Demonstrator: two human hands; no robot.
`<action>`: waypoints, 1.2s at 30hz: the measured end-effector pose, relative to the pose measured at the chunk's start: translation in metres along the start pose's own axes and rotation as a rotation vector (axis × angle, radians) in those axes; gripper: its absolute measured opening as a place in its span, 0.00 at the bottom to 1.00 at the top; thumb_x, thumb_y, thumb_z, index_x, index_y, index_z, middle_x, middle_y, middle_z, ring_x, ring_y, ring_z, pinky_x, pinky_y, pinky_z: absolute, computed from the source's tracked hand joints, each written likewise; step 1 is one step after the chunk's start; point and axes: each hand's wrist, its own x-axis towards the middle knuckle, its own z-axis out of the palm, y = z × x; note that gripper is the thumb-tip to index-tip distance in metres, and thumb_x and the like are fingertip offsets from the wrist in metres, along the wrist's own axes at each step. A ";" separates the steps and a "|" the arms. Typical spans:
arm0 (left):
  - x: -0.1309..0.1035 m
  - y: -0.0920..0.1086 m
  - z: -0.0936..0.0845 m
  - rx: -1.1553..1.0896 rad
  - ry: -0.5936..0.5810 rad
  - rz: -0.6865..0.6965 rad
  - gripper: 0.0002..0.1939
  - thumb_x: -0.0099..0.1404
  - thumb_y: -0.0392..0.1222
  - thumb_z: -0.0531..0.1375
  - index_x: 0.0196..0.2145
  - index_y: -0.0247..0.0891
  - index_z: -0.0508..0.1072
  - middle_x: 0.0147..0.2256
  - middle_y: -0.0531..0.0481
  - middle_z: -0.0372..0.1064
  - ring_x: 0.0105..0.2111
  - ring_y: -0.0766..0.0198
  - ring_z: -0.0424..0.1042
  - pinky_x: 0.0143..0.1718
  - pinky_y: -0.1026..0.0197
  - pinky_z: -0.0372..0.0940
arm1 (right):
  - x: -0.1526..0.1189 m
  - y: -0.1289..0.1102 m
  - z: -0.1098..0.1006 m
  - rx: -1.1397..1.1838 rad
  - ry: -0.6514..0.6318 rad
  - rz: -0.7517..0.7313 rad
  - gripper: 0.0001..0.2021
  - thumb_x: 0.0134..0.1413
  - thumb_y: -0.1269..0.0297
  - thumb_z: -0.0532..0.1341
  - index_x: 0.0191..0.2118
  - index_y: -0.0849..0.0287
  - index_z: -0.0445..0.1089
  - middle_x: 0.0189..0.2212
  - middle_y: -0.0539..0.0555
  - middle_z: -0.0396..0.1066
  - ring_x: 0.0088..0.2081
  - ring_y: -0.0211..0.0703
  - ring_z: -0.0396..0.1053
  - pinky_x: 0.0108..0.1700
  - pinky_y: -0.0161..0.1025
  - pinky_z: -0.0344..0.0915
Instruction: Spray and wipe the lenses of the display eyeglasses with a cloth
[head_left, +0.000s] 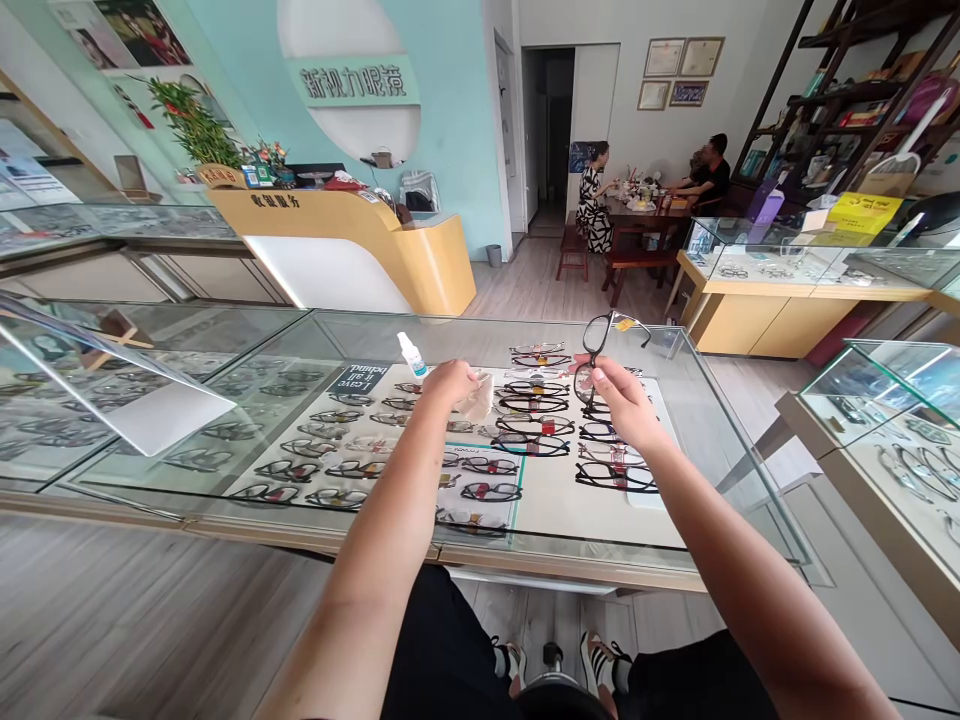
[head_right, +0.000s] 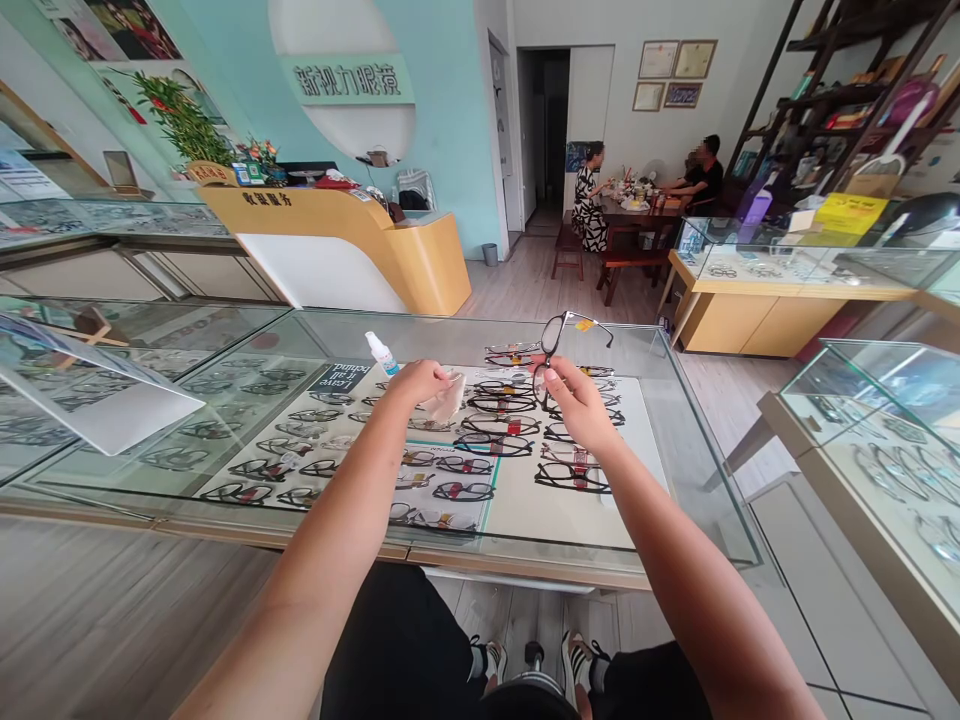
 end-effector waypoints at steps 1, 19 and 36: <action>0.000 0.001 0.000 -0.006 0.003 -0.005 0.06 0.61 0.45 0.75 0.30 0.44 0.86 0.40 0.36 0.87 0.45 0.40 0.84 0.46 0.50 0.70 | 0.000 -0.001 0.000 -0.006 0.001 0.003 0.33 0.69 0.26 0.59 0.56 0.51 0.81 0.41 0.57 0.79 0.48 0.56 0.75 0.60 0.53 0.74; 0.002 -0.011 -0.021 -0.315 0.225 -0.076 0.04 0.66 0.41 0.69 0.38 0.43 0.86 0.46 0.40 0.88 0.47 0.45 0.84 0.48 0.51 0.71 | -0.002 -0.004 0.000 -0.047 0.026 -0.013 0.28 0.70 0.30 0.60 0.50 0.51 0.80 0.38 0.55 0.78 0.46 0.55 0.74 0.58 0.51 0.72; -0.009 -0.005 -0.046 -0.887 0.281 -0.027 0.18 0.60 0.54 0.76 0.37 0.39 0.78 0.36 0.48 0.83 0.31 0.61 0.74 0.32 0.61 0.63 | -0.003 -0.004 0.002 -0.039 0.006 -0.040 0.29 0.70 0.30 0.59 0.50 0.51 0.79 0.40 0.55 0.79 0.44 0.52 0.72 0.55 0.50 0.72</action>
